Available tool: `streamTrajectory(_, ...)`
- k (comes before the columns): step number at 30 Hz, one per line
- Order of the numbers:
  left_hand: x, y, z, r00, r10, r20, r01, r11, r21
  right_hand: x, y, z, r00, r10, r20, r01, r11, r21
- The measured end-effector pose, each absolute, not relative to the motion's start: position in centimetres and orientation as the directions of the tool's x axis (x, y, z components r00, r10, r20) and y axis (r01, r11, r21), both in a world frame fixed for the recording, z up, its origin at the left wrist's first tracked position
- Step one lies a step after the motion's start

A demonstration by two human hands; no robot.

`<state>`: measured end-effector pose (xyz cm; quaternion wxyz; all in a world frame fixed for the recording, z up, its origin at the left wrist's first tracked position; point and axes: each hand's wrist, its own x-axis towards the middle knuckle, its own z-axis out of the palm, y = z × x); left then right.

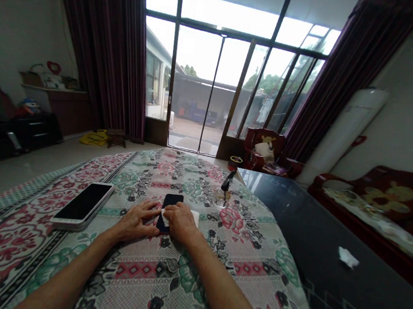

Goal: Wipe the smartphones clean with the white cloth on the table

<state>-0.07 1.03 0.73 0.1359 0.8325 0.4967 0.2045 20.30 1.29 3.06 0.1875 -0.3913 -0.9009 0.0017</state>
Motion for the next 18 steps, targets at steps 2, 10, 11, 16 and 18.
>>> streamTrajectory(2,0.0,1.0,0.9,0.418,0.882,0.218,0.765,-0.471,0.44,20.2,1.4,3.1,-0.611,0.714,0.343,0.709,0.686,-0.164)
streamTrajectory(10,-0.1,1.1,1.0,0.441,0.868,0.228,0.744,-0.495,0.448,19.2,4.3,3.6,-0.598,0.755,0.269,0.761,0.64,-0.104)
streamTrajectory(11,-0.1,1.1,1.0,0.443,0.867,0.227,0.745,-0.497,0.446,19.0,4.7,3.7,-0.598,0.76,0.253,0.768,0.634,-0.088)
streamTrajectory(16,-0.2,1.1,1.1,0.45,0.872,0.195,0.763,-0.488,0.423,18.3,6.7,3.8,-0.542,0.814,0.208,0.822,0.565,-0.069)
streamTrajectory(18,-0.2,1.1,1.1,0.448,0.875,0.182,0.773,-0.481,0.414,18.2,7.3,3.6,-0.49,0.843,0.22,0.851,0.517,-0.086)
